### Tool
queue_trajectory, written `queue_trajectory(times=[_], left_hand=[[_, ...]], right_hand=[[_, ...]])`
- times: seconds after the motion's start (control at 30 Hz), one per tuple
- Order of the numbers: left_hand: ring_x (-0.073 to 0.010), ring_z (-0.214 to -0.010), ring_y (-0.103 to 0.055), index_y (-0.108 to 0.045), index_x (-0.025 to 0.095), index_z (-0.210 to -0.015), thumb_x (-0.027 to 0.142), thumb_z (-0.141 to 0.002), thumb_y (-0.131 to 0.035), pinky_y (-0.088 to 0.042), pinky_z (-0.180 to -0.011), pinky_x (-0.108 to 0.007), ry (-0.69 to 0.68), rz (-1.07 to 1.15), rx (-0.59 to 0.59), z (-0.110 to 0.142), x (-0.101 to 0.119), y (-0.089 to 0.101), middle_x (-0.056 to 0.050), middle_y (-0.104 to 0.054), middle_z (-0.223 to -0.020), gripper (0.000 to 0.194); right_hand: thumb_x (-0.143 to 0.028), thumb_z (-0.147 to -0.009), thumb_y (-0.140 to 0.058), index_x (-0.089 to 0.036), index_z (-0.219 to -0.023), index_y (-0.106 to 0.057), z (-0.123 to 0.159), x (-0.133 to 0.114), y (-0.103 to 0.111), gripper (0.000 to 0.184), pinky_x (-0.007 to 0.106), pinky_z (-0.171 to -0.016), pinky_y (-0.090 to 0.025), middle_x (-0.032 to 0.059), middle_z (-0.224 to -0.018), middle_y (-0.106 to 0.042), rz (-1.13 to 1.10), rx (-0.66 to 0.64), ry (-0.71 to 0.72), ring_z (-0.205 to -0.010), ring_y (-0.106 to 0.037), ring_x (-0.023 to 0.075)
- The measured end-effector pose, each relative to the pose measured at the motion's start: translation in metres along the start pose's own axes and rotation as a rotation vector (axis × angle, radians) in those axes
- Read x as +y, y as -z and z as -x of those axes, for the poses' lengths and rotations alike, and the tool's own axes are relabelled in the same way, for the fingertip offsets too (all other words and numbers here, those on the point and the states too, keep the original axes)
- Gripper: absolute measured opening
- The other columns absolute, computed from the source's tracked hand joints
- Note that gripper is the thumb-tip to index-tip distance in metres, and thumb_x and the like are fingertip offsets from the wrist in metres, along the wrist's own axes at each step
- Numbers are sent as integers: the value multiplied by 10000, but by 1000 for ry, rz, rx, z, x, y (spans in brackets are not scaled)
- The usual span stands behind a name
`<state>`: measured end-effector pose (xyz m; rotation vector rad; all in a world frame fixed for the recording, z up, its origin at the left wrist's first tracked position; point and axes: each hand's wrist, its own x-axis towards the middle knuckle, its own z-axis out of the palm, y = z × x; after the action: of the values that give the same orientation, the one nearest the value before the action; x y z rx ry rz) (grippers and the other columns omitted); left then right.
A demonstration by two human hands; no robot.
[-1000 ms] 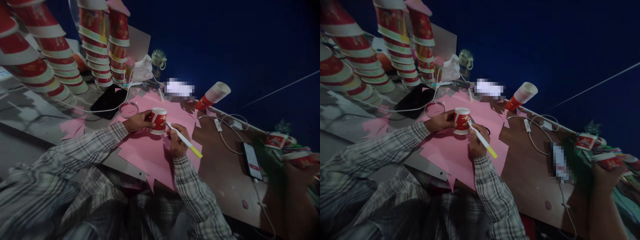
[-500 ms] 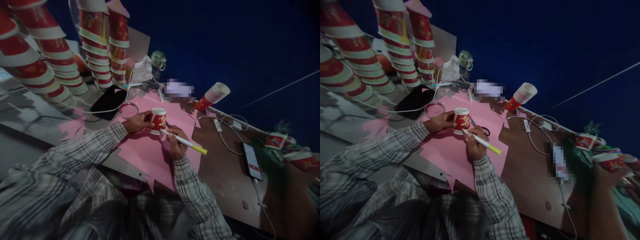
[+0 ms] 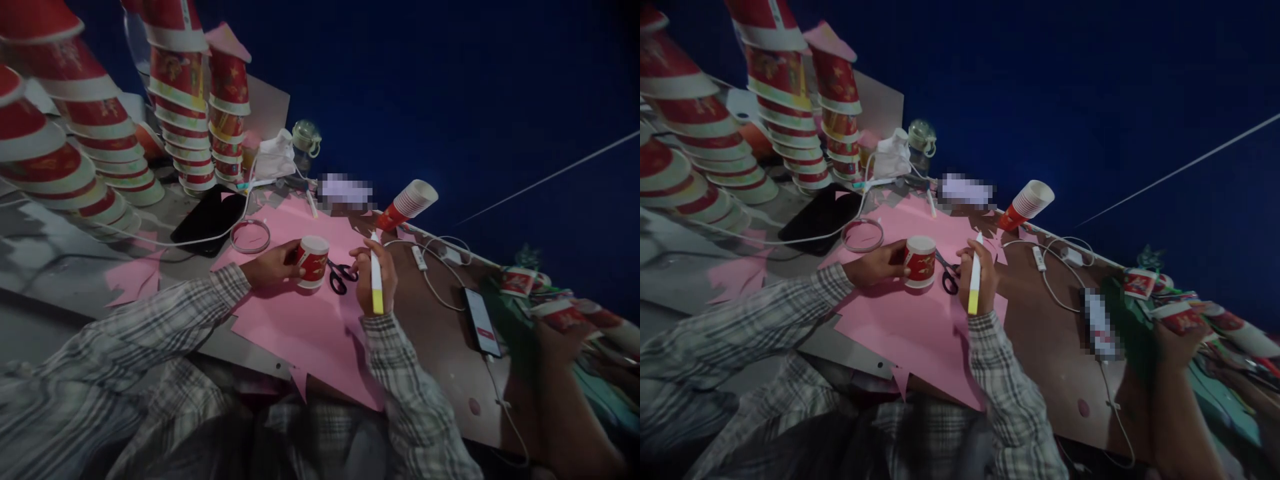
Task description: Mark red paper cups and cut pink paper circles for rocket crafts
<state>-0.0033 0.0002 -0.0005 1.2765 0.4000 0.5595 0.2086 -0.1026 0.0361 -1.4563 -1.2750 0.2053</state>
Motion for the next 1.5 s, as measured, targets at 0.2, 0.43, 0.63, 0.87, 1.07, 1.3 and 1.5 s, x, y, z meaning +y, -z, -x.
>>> queue_trajectory(times=[0.2, 0.43, 0.63, 0.87, 1.07, 1.3, 1.5], left_hand=[[-327, -1300, -624, -542, 176, -1433, 357, -779, -855, -475, -1118, -524, -18, -2, -40, 1, 1, 0, -187, -640, -1415, 747], [-341, -1271, -627, -546, 161, -1429, 416, -782, -838, -488, -1094, -522, 29, -69, -24, 4, 7, 0, -184, -669, -1351, 754], [-325, -1272, -621, -526, 165, -1421, 330, -786, -828, -482, -1098, -523, 60, -5, -16, 5, 12, -4, -176, -656, -1368, 722], [-340, -1271, -622, -544, 166, -1406, 350, -777, -843, -466, -1113, -544, 35, 32, -15, 5, 10, -4, -184, -660, -1349, 720], [-336, -1274, -621, -549, 175, -1401, 323, -777, -842, -476, -1103, -538, 29, 66, -19, 5, 9, -5, -176, -661, -1356, 705], [-329, -1296, -618, -532, 167, -1421, 364, -797, -848, -467, -1125, -534, 17, 106, -14, 6, 3, -5, -193, -637, -1404, 727], [-334, -1297, -618, -526, 158, -1418, 371, -786, -848, -473, -1113, -526, 30, 78, -25, 5, 5, -2, -196, -640, -1401, 741]], right_hand=[[-264, -911, -571, -185, -1363, -590, -68, 59, 15, 460, 454, -926, -609, 135, -1174, -757, 489, -259, 136, -986, -733, 258], [-137, -914, -518, -103, -1458, -510, -128, 117, -8, 545, 539, -1068, -554, 245, -1437, -631, 763, -417, 121, -1294, -648, 351], [-178, -930, -484, -97, -1516, -452, -149, 138, -22, 592, 551, -1084, -538, 250, -1473, -610, 779, -421, 131, -1304, -647, 376], [-231, -934, -487, -64, -1411, -545, -149, 145, -31, 509, 510, -1092, -494, 257, -1362, -687, 667, -363, 177, -1220, -679, 332], [-264, -898, -513, -114, -1438, -552, -154, 147, -35, 561, 489, -986, -546, 186, -1161, -773, 670, -320, 129, -1046, -734, 322], [-287, -910, -537, -119, -1413, -571, -158, 148, -33, 531, 485, -962, -557, 181, -1118, -789, 686, -390, 47, -1046, -749, 335], [-316, -960, -575, -142, -1390, -570, -159, 135, -27, 463, 460, -969, -577, 173, -1270, -732, 519, -268, 47, -1109, -724, 291]])
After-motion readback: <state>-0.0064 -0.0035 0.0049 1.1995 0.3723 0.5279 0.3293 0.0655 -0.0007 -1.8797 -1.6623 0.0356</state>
